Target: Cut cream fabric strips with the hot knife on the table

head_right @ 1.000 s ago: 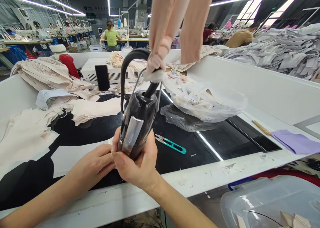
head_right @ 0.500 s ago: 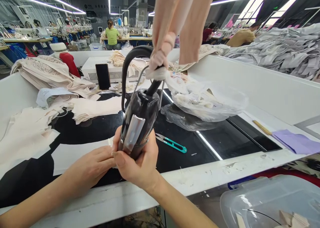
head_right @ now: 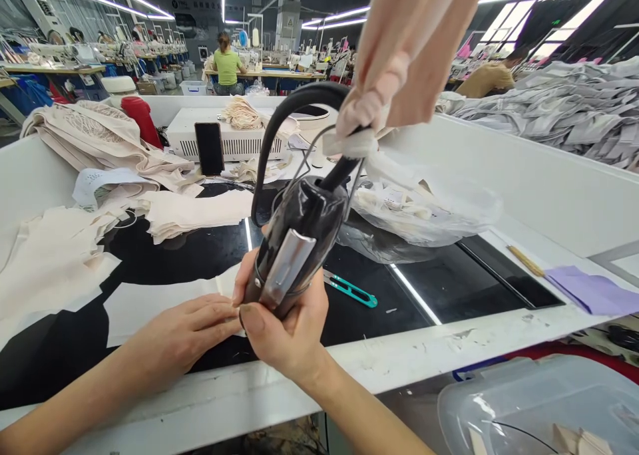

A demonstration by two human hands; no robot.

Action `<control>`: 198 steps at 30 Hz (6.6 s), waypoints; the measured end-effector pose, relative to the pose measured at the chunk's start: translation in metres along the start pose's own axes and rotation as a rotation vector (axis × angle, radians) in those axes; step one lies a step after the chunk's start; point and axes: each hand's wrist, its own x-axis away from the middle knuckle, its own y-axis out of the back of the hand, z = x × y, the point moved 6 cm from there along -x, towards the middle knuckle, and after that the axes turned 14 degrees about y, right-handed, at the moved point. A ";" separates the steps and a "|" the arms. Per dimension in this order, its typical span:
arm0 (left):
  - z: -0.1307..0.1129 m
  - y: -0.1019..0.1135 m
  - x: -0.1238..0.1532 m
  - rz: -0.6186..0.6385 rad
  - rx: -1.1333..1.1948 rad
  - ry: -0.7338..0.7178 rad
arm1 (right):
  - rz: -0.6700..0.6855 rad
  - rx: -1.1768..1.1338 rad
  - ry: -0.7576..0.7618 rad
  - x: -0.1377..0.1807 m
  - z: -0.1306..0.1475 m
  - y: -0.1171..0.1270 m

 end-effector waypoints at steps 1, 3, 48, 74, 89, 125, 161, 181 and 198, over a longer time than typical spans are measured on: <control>0.000 0.000 0.000 -0.003 -0.004 0.002 | 0.004 0.004 0.000 0.000 0.000 0.000; 0.000 0.001 0.000 -0.014 -0.009 0.008 | 0.014 0.018 -0.005 0.001 0.000 0.000; 0.004 -0.006 0.005 -0.063 0.003 -0.035 | 0.012 -0.022 0.017 0.001 -0.003 0.001; 0.003 -0.004 0.004 -0.049 0.007 -0.030 | 0.020 -0.025 0.005 0.002 -0.005 -0.002; 0.005 -0.004 0.007 -0.037 0.047 -0.026 | 0.046 0.013 -0.069 0.006 0.000 -0.003; -0.004 -0.018 -0.044 -0.161 -0.255 -0.098 | -0.008 0.228 0.022 -0.034 -0.011 0.043; -0.009 -0.015 -0.044 -0.133 -0.309 -0.086 | -0.065 0.132 0.041 -0.032 -0.006 0.046; -0.004 -0.002 -0.031 -0.054 -0.122 -0.033 | -0.019 0.170 0.024 -0.025 0.001 0.042; -0.004 -0.005 -0.022 -0.103 -0.089 -0.005 | -0.027 0.131 0.025 -0.026 0.001 0.042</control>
